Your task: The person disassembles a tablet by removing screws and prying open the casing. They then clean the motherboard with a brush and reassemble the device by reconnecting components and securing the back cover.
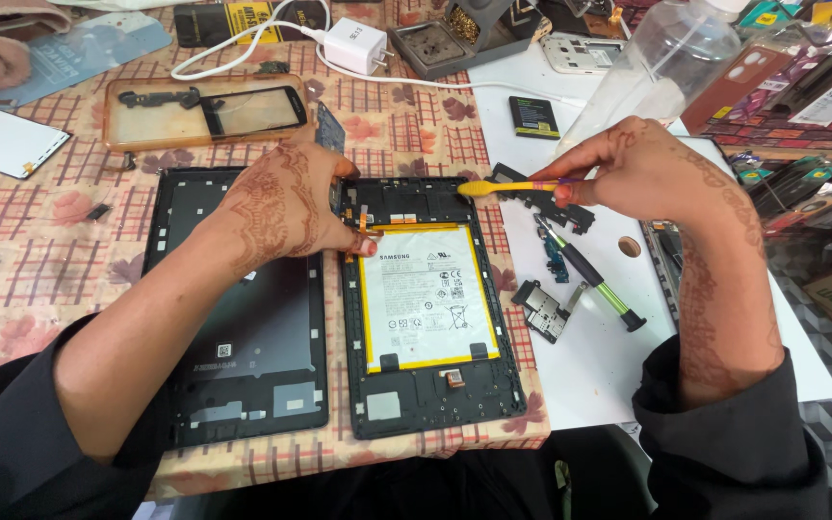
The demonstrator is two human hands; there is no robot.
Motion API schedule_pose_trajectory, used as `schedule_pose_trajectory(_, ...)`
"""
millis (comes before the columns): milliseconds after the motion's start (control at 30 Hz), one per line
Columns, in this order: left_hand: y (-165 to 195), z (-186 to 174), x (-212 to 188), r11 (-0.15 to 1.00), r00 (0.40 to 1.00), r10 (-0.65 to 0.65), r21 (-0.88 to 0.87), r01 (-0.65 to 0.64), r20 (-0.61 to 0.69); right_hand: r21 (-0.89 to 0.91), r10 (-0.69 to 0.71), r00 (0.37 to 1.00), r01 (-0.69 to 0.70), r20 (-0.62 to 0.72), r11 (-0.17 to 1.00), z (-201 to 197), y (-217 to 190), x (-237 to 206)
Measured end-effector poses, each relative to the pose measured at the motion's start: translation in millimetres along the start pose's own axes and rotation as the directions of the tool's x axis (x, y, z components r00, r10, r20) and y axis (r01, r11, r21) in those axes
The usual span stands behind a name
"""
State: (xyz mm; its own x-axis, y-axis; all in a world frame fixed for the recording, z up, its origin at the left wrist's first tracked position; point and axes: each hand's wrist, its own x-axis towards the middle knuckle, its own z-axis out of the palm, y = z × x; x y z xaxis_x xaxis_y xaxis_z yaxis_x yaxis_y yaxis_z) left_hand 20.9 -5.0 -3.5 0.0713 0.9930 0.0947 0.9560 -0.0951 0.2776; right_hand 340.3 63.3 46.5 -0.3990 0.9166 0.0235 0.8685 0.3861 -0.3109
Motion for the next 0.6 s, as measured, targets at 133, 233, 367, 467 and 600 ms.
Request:
schedule_pose_trajectory(133, -2, 1, 2, 1.0, 1.0, 0.013, -0.009, -0.013, -0.007, 0.079, 0.009, 0.994, -0.018, 0.112, 0.997, -2, 11, 0)
schedule_pose_trajectory(233, -4, 2, 2, 1.0, 1.0, 0.009, -0.027, -0.009, -0.001, 0.189, -0.015, 0.986, -0.018, 0.168, 0.982, -3, 18, 0)
schedule_pose_trajectory(367, -4, 3, 3, 0.999, 1.0, 0.021, -0.041, -0.021, -0.003, 0.092, 0.053, 0.984, -0.07, 0.172, 0.993, 2, 18, 8)
schedule_pose_trajectory(467, -4, 4, 4, 0.999, 1.0, 0.023, -0.041, -0.023, 0.003, 0.211, -0.065, 0.981, 0.025, 0.183, 0.977, 10, 13, 13)
schedule_pose_trajectory(600, -4, 3, 5, 0.999, 0.999, 0.024, -0.022, -0.024, 0.021, 0.291, -0.228, 0.961, 0.175, 0.158, 0.941, 33, -2, 24)
